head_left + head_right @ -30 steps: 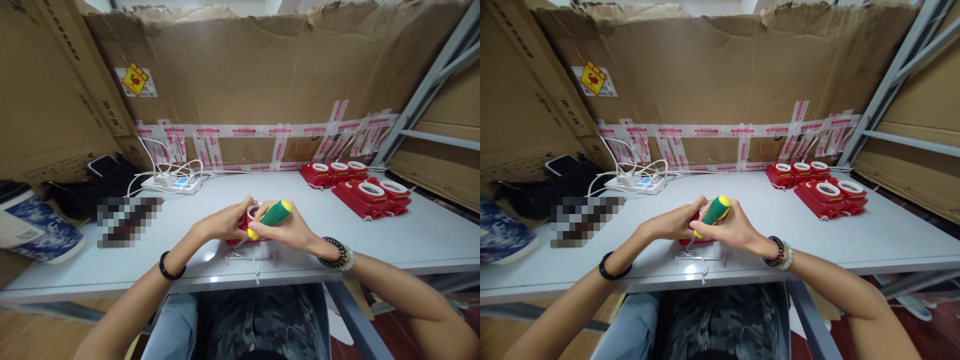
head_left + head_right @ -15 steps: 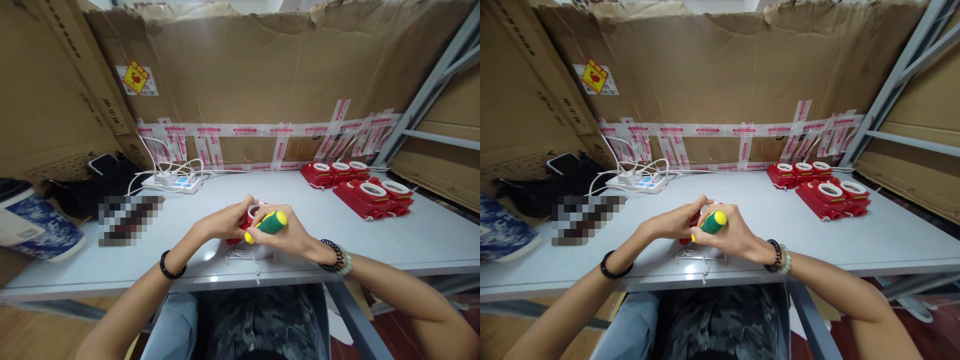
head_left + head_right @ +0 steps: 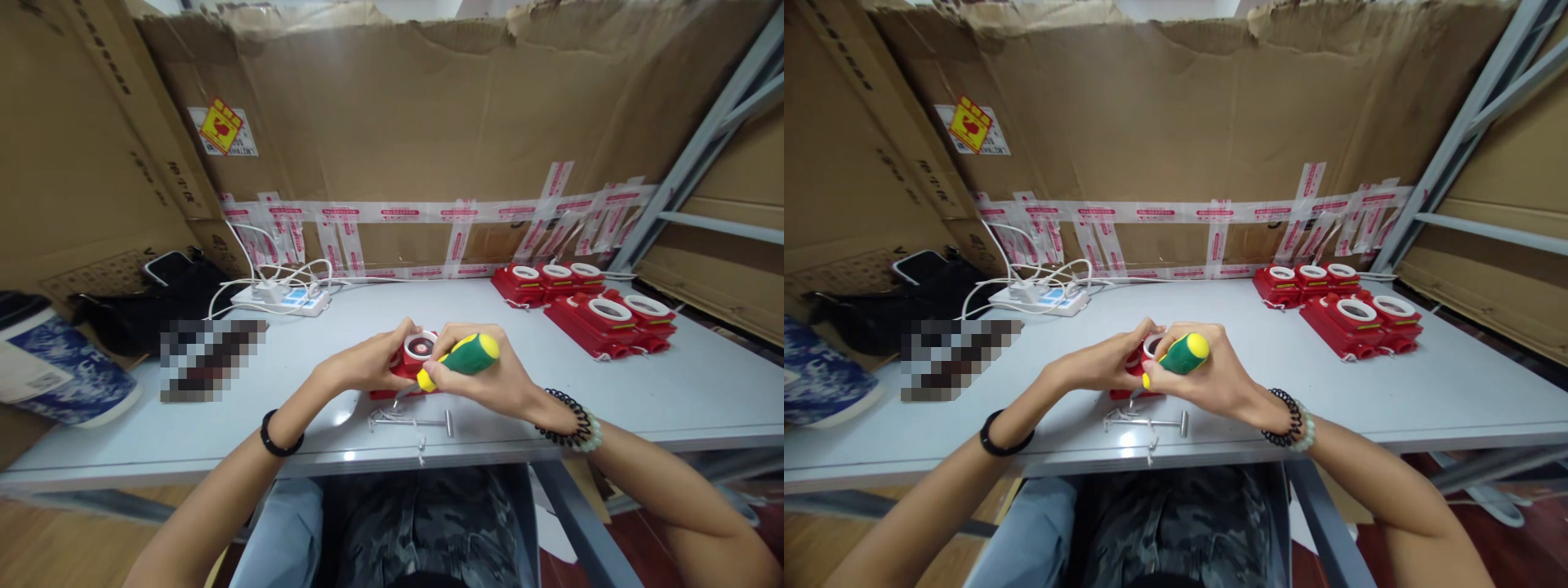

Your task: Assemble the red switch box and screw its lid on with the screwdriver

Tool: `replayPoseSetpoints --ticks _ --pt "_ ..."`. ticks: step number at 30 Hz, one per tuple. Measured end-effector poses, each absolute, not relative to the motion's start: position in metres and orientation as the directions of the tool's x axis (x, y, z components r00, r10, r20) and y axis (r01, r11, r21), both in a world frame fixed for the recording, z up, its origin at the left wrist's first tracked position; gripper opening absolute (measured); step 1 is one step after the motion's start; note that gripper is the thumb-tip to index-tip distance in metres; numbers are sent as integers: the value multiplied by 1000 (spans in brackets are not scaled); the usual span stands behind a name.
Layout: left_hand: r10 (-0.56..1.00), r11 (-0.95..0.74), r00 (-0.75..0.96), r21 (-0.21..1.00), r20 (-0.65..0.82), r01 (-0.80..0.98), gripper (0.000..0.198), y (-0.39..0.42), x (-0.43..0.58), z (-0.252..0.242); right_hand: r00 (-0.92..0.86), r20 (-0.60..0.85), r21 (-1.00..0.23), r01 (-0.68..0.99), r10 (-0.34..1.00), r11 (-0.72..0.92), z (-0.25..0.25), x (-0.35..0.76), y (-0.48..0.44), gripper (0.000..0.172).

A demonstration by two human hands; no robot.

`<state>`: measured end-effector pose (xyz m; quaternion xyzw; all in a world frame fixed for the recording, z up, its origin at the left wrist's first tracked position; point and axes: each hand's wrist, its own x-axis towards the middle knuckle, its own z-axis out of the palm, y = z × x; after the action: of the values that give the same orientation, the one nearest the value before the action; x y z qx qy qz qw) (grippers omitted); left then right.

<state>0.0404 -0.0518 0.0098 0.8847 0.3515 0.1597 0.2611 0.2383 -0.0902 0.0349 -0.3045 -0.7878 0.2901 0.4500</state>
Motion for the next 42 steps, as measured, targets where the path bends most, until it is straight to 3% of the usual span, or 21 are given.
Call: replayPoseSetpoints --ticks 11,17,28,42 --pt "724 -573 686 614 71 542 52 -51 39 11 -190 629 -718 231 754 657 67 282 -82 14" --pt "745 -541 666 609 28 580 54 -51 39 12 4 584 -788 242 812 566 71 289 -59 17" --pt "752 -534 658 615 31 581 54 -52 41 13 -73 525 -816 241 848 525 57 278 -40 9" --pt "747 -545 664 609 41 576 56 -53 41 13 -128 549 -758 341 826 556 54 273 -39 11"
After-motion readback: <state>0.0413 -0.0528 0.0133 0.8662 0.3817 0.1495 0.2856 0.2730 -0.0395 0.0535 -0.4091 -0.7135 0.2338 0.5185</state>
